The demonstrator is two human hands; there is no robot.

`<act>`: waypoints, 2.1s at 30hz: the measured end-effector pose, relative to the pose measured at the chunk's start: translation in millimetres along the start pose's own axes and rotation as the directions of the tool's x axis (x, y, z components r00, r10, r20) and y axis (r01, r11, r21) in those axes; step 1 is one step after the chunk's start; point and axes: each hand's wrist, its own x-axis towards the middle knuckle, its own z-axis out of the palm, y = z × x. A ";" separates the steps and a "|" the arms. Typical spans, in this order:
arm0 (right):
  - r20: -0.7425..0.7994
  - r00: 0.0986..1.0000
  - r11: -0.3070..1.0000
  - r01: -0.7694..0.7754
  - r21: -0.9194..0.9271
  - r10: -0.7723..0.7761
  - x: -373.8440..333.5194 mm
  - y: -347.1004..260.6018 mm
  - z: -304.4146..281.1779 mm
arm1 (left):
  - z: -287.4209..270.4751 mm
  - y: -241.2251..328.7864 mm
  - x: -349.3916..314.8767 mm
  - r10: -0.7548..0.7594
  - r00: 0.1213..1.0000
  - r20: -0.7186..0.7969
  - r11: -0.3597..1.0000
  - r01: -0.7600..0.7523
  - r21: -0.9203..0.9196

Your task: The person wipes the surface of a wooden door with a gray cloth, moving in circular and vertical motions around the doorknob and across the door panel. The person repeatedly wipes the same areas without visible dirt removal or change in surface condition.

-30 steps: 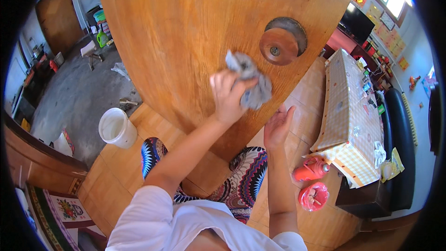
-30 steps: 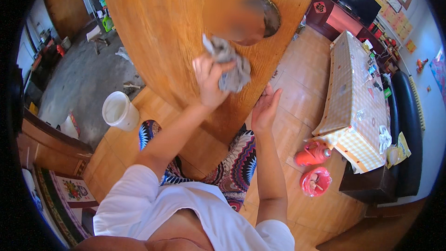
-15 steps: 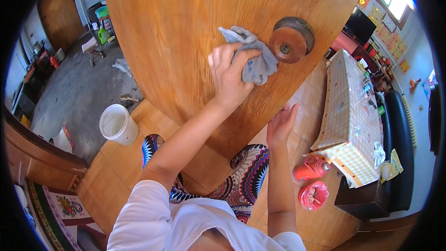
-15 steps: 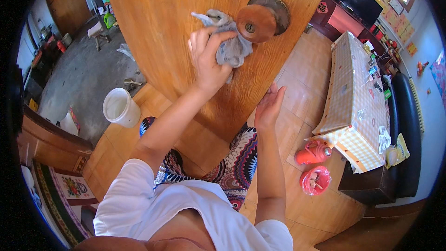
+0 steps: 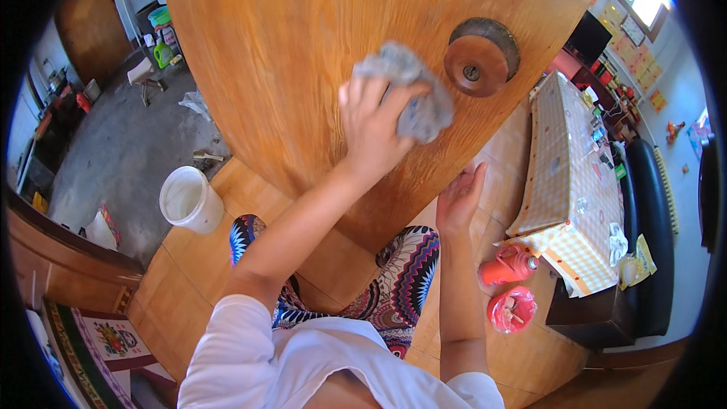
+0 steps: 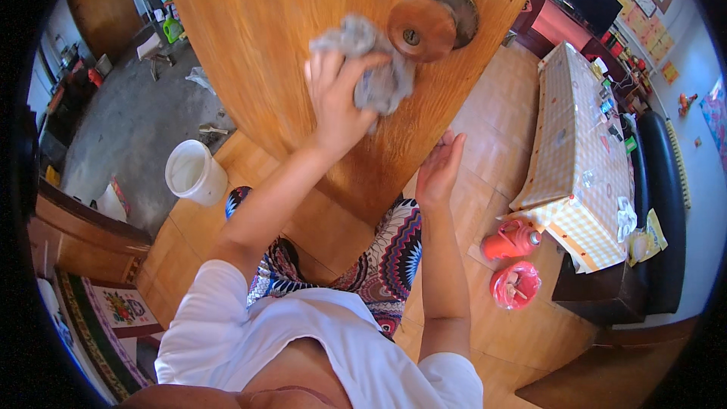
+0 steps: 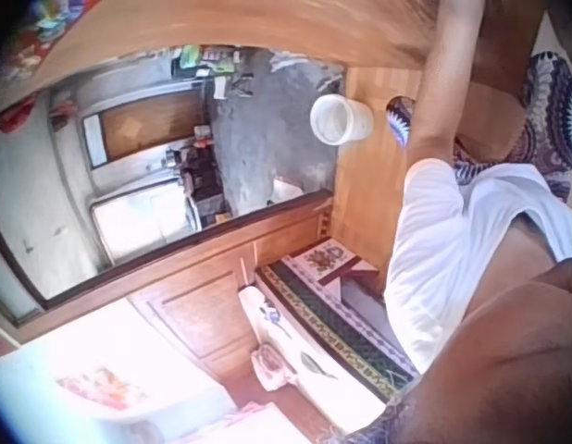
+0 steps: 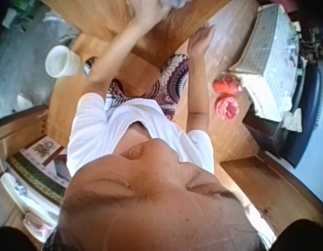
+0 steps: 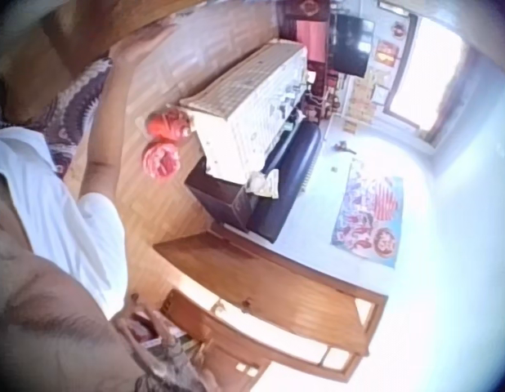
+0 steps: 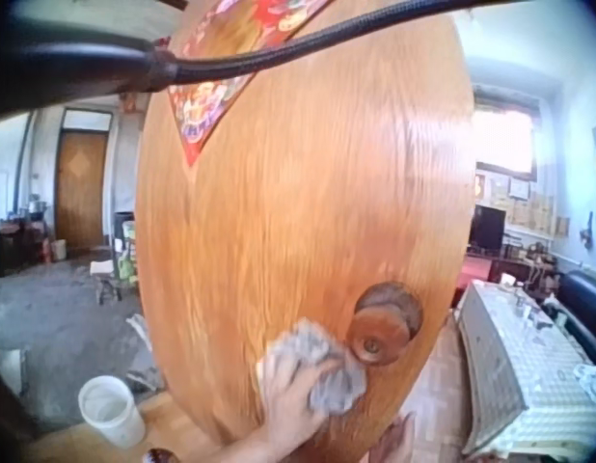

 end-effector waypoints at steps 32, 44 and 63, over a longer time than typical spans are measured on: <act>0.063 0.935 0.736 0.315 -0.599 -0.348 -82.9 6.1 50.0 | -44.6 -3.9 -116.2 -0.529 0.315 0.788 -0.189 0.861 -0.472; 0.126 0.846 0.617 -0.267 -0.741 0.518 -85.5 -13.5 36.3 | -70.8 -40.2 -108.5 -0.440 -0.050 0.897 -0.645 0.712 -0.277; -0.022 0.743 0.514 0.441 -0.736 -0.669 -88.0 22.5 49.9 | -73.1 -39.5 -164.3 -0.097 -0.009 0.995 -0.684 0.727 -0.060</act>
